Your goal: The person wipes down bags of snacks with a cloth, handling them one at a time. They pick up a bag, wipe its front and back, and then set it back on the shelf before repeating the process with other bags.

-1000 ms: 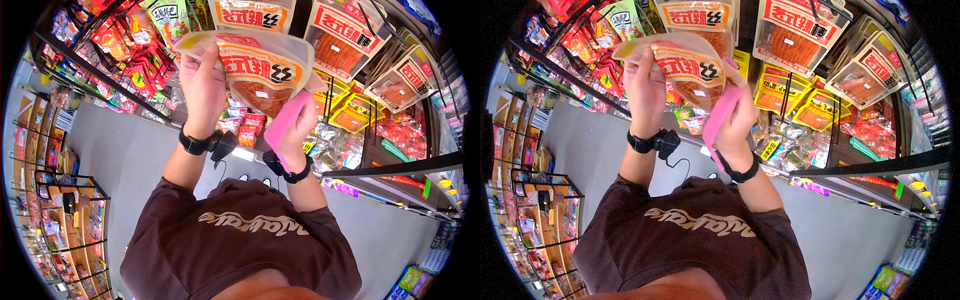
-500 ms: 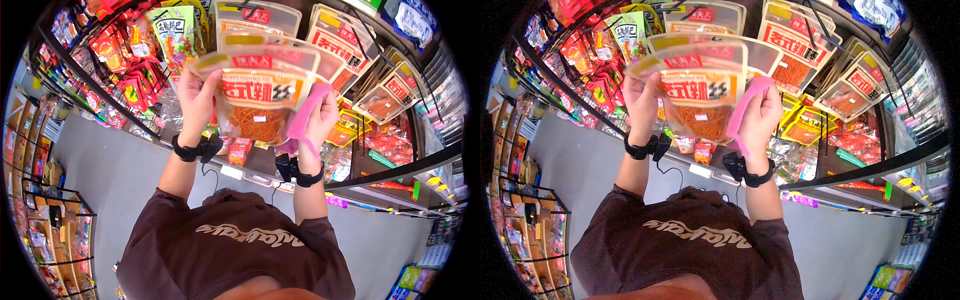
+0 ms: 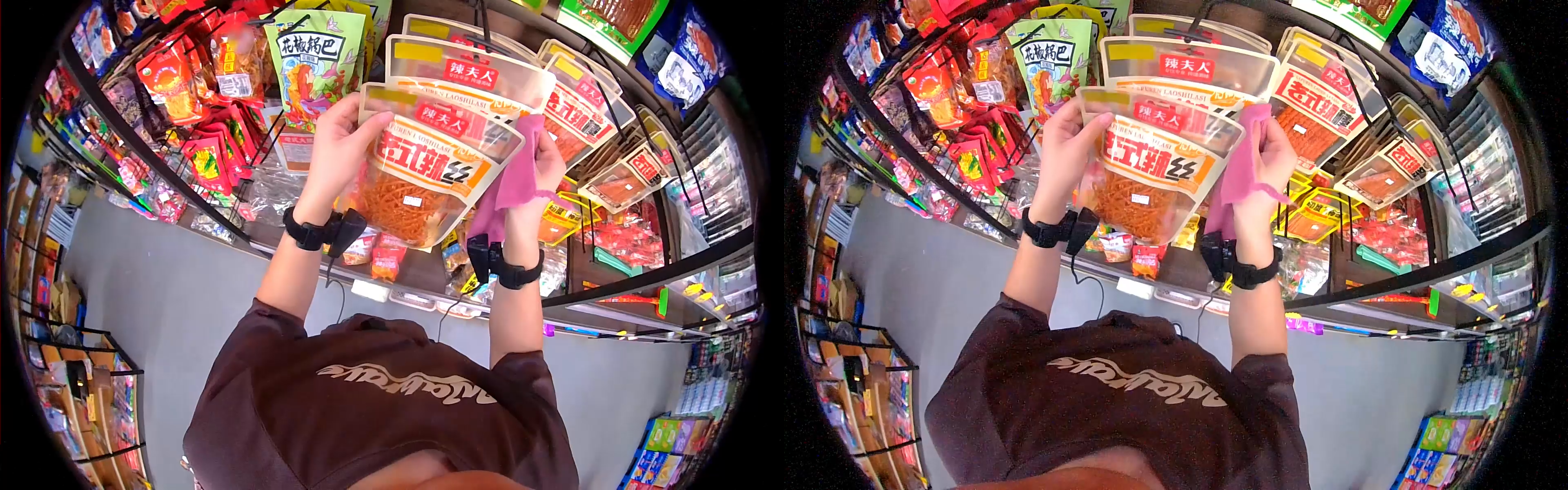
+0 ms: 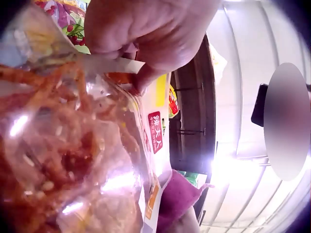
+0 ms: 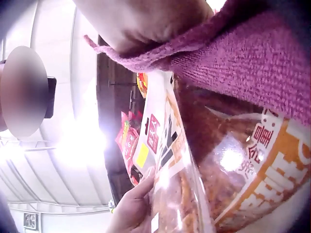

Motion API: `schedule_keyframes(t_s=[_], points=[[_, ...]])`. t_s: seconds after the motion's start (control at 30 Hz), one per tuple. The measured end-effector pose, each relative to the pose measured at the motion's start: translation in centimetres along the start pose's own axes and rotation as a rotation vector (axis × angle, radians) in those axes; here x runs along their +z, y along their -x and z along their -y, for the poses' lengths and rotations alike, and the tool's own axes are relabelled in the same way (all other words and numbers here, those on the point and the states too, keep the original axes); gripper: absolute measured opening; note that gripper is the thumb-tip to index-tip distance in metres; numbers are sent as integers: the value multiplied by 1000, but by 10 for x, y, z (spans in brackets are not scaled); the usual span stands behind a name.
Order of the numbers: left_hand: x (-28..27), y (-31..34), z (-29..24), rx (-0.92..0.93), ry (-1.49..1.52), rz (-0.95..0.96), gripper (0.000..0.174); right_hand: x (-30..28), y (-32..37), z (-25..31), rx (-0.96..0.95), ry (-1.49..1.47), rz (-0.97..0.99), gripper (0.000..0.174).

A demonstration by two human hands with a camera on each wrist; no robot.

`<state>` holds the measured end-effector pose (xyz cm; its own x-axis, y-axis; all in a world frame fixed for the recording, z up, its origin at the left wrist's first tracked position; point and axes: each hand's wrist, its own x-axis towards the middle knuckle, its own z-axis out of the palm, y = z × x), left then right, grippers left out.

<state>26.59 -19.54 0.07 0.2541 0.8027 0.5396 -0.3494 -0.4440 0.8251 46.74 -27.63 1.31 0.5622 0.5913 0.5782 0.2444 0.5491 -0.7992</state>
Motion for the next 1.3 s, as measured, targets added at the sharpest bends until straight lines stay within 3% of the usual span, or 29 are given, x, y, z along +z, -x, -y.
schedule_keyframes(t_s=[0.17, 0.27, 0.33, 0.47, 0.57, 0.7, 0.9, 1.0, 1.07, 1.3], points=[[-1, -4, 0, -46, 28, 34, 13, 5, -2, 1, 19, 95, -34, 23], [0, -4, -1, -182, 41, -6, 13, 5, -5, -11, 12, 23, -87, 23], [1, -8, 7, 194, -55, -92, 14, 2, -7, -14, -83, 197, -109, 21], [7, -11, 2, 180, -27, -133, 14, -2, -18, -29, -42, 233, -71, 20], [12, -20, 8, 38, 63, -81, 13, 2, -26, -39, -155, 241, -77, 22], [18, -34, 14, 49, 119, -87, 13, 3, -29, -39, -138, 370, -87, 21], [30, -50, 11, 199, 97, -117, 11, 0, -32, -47, -149, 174, -106, 26], [33, -50, 8, 196, 153, -139, 13, -5, -31, -45, -10, 245, -107, 25], [34, -51, 12, 181, 176, -145, 14, 0, -23, -35, -69, 55, -186, 23], [38, -50, 12, 136, 158, -151, 18, 3, -5, -11, -190, -33, -257, 23]])
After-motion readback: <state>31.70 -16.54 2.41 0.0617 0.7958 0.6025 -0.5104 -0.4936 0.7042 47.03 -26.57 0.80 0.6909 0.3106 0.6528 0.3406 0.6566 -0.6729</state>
